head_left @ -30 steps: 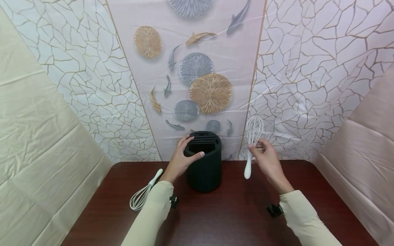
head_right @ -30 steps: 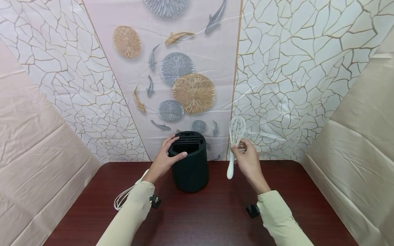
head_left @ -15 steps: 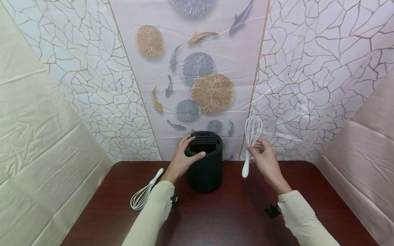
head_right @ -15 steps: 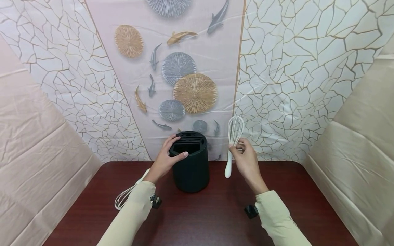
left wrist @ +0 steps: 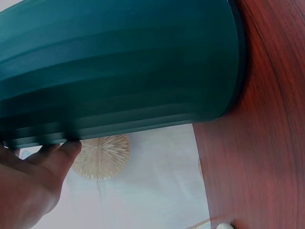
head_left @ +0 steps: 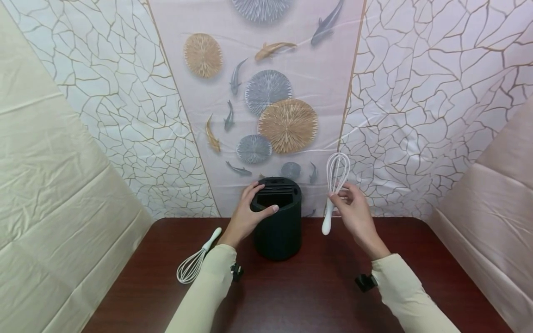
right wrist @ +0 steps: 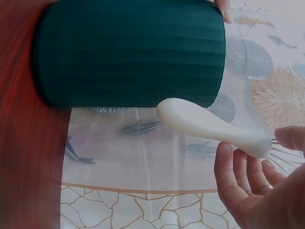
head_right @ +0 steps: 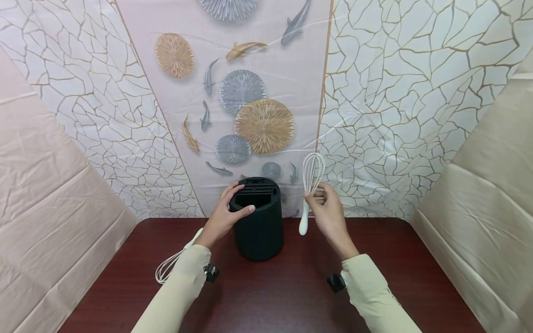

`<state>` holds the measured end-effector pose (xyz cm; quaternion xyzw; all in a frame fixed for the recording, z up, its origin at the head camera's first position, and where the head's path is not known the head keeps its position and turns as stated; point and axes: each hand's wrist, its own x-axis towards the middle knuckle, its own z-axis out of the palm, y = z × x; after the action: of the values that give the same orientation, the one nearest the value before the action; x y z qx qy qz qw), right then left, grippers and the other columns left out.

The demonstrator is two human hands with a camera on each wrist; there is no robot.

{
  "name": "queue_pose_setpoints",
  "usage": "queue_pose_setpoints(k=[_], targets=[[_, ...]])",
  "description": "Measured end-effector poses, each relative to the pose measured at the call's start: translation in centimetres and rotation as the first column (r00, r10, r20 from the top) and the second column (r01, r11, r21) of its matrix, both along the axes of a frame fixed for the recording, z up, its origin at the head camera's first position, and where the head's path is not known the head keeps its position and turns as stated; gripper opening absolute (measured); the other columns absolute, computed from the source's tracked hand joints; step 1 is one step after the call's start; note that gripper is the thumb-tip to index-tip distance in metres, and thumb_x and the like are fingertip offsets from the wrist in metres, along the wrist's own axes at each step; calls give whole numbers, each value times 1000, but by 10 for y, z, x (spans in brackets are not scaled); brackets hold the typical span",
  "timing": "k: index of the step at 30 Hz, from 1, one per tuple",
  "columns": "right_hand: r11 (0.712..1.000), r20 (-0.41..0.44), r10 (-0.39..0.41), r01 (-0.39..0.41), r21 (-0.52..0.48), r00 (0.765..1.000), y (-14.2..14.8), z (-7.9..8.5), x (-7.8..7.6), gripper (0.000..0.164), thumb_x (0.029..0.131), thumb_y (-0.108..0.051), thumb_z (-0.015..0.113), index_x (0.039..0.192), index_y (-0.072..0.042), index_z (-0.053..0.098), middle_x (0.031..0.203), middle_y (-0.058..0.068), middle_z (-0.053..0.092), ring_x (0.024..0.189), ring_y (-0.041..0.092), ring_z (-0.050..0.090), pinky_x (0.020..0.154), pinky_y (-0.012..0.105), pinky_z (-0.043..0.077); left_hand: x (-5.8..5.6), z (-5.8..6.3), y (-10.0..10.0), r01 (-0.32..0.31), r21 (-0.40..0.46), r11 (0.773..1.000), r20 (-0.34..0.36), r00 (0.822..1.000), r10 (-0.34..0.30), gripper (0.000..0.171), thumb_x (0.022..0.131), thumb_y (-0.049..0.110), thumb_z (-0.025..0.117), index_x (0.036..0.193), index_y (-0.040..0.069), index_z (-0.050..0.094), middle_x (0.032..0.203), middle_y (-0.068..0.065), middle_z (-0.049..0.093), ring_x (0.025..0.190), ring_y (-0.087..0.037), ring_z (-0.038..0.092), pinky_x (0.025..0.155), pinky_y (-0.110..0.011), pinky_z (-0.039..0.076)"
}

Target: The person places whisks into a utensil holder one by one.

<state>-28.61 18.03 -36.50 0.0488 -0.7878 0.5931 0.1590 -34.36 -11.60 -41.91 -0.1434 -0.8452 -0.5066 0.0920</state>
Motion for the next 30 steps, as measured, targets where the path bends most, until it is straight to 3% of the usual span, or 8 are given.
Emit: queue_pose_setpoints(k=[6,11,18,30], targets=[[1000,-5,9,-9,3,1000,-2,3,-1,47,107,-19,63,145,4,48,127,29,65,89,5,68,74,26,62,0,0,0,6,2,1000,3,1000,-6,89,84,70,79,159,34,46,169,15,26,156,-25,29,121,-65,29],[1000,-15,21,-21,-8,1000,-4,6,0,45,107,-17,63,144,5,49,125,28,65,91,4,68,82,35,64,2,1,-1,11,0,1000,12,1000,-11,87,85,68,79,159,35,46,169,17,25,157,-23,26,121,-64,28],[999,-35,42,-43,-29,999,-7,8,0,43,107,-16,63,143,6,50,122,27,65,91,5,68,82,36,64,3,2,-1,17,-2,1000,14,1000,-17,87,86,66,78,160,34,45,169,19,23,157,-22,25,122,-64,28],[995,-45,88,-89,-34,995,-17,16,-3,46,108,-15,62,148,3,49,133,29,63,113,33,68,84,40,63,3,2,0,18,-3,1000,17,1000,-18,87,86,68,78,160,35,45,169,20,22,158,-22,25,121,-64,29]])
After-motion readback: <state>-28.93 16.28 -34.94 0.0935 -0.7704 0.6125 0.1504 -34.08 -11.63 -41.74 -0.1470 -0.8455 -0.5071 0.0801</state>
